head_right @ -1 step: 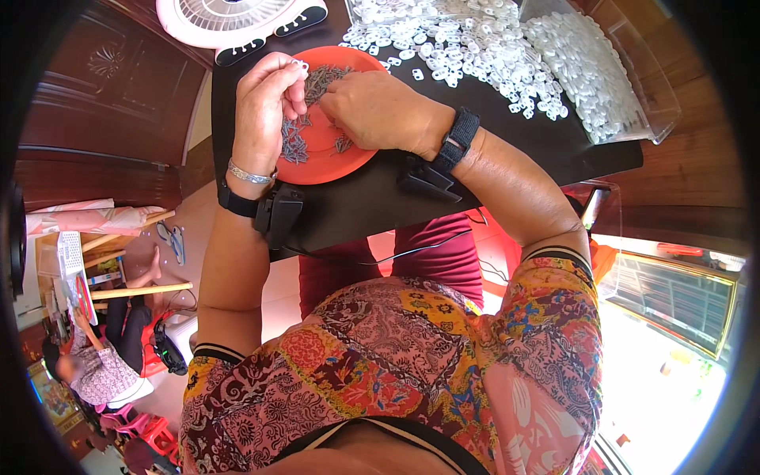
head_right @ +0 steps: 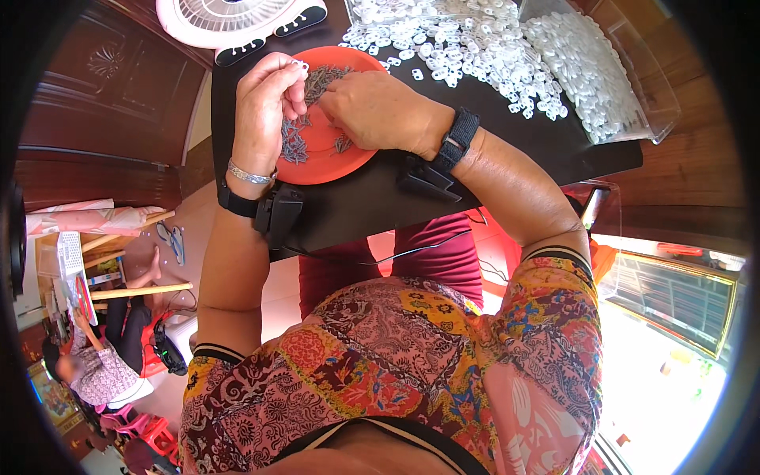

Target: Manually inserting small metal pins into plastic components at a workbench.

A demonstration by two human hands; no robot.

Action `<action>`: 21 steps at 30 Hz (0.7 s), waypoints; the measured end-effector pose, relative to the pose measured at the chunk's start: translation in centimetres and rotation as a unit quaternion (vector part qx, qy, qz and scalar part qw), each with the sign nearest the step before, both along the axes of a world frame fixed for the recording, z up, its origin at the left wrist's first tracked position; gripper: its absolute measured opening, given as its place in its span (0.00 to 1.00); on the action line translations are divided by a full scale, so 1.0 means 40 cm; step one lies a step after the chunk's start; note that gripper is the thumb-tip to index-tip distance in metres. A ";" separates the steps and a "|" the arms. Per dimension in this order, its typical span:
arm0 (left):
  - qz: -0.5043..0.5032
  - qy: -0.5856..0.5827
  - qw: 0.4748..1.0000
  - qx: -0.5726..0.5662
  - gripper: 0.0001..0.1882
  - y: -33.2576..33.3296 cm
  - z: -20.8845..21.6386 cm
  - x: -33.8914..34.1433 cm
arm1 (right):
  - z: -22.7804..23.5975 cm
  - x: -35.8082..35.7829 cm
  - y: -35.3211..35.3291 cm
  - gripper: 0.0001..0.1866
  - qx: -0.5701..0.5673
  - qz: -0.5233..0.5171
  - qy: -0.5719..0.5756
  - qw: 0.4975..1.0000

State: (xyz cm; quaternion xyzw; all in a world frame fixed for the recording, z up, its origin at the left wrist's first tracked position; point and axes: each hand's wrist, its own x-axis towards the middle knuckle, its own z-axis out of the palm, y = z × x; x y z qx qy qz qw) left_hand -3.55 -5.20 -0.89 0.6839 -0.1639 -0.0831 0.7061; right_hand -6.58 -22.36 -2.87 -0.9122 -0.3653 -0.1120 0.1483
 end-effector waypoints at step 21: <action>-0.038 0.013 0.999 0.012 0.10 0.000 0.010 -0.008 | 0.059 0.021 -0.042 0.16 0.347 -0.064 0.247 0.902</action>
